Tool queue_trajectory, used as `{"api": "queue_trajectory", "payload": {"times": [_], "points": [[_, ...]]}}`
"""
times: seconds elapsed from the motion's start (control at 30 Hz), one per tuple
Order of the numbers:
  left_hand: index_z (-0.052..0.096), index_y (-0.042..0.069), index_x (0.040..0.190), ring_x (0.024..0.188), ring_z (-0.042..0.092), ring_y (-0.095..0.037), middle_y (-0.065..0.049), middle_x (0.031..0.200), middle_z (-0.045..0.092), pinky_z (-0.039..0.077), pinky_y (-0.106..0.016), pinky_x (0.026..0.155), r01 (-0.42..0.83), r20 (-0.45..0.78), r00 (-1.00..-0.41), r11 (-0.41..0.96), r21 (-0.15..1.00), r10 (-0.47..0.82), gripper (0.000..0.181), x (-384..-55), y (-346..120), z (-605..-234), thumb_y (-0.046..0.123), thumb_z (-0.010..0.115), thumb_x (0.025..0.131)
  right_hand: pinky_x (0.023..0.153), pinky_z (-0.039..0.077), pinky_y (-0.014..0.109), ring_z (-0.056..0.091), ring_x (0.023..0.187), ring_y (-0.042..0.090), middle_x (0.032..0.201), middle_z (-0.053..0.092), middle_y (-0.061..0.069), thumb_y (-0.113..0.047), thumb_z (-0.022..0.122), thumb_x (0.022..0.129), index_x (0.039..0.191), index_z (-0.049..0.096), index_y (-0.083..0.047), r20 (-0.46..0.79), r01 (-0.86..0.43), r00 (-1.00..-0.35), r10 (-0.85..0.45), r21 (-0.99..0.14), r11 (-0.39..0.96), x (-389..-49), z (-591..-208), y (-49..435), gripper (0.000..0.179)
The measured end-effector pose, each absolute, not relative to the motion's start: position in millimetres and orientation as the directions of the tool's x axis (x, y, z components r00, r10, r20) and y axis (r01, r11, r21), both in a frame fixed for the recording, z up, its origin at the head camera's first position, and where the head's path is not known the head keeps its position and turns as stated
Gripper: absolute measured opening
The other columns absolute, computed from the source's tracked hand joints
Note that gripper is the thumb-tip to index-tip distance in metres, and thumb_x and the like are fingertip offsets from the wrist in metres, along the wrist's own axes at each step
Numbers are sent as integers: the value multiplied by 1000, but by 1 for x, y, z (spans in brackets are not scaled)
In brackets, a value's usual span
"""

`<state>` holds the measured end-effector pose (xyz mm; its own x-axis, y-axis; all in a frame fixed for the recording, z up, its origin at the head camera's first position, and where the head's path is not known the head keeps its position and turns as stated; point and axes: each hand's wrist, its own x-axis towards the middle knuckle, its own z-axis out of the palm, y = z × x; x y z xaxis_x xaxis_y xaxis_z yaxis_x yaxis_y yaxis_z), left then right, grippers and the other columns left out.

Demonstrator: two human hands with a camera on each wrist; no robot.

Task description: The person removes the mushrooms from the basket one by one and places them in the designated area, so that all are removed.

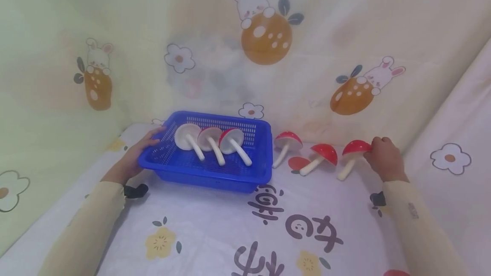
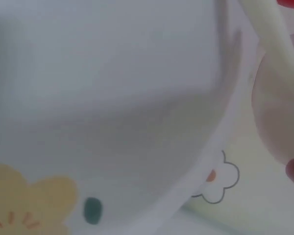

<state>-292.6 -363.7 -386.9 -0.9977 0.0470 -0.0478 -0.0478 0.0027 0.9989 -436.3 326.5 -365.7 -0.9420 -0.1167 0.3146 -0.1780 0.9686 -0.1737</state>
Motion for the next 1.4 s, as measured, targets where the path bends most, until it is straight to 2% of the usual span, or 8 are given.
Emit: {"api": "queue_trajectory", "payload": {"times": [0.17, 0.47, 0.67, 0.83, 1.17, 1.4], "points": [[26, 36, 154, 151, 15, -40, -2, 167, 3, 24, -61, 117, -34, -34, -998, 8, 999, 50, 52, -291, -365, -387, 29, 35, 104, 69, 56, 51, 52, 75, 36, 91, 55, 27, -8, 76, 81, 100, 57, 9, 301, -201, -943, -139, -186, 962, -440, -353, 324, 32], [27, 39, 153, 151, 16, -39, 0, 167, 4, 24, -61, 117, -56, -57, -997, 6, 998, 43, 51, -292, -365, -386, 31, 36, 104, 78, 56, 57, 57, 76, 36, 95, 57, 27, -6, 79, 79, 102, 61, 7, 252, -244, -946, -204, -137, 960, -446, -347, 315, 32], [28, 40, 153, 151, 16, -39, 1, 168, 3, 24, -61, 117, -61, -61, -997, 11, 998, 46, 50, -293, -364, -386, 31, 36, 104, 69, 58, 49, 58, 73, 29, 92, 61, 22, -12, 81, 77, 103, 61, 4, 152, -237, -963, -223, -81, 968, -449, -357, 317, 36], [28, 39, 153, 151, 17, -38, 0, 167, 4, 25, -60, 117, -52, -52, -998, 2, 999, 46, 50, -294, -364, -386, 30, 36, 104, 63, 57, 47, 56, 72, 29, 95, 59, 24, -16, 80, 76, 106, 57, 3, 149, -233, -963, -224, -48, 971, -446, -355, 319, 42], [27, 38, 154, 151, 15, -40, -2, 168, 3, 25, -61, 116, -43, -44, -998, 12, 999, 50, 51, -294, -366, -388, 31, 36, 104, 62, 58, 49, 58, 73, 30, 106, 56, 30, -17, 78, 79, 111, 53, 1, 115, -233, -967, -227, -38, 972, -443, -346, 319, 45], [26, 38, 154, 151, 16, -41, -2, 167, 4, 26, -61, 116, -41, -42, -998, 14, 999, 56, 52, -294, -365, -388, 31, 36, 103, 57, 56, 41, 56, 70, 27, 108, 56, 31, -14, 74, 80, 114, 52, 2, 92, -243, -967, -239, -41, 969, -443, -341, 318, 43]]}}
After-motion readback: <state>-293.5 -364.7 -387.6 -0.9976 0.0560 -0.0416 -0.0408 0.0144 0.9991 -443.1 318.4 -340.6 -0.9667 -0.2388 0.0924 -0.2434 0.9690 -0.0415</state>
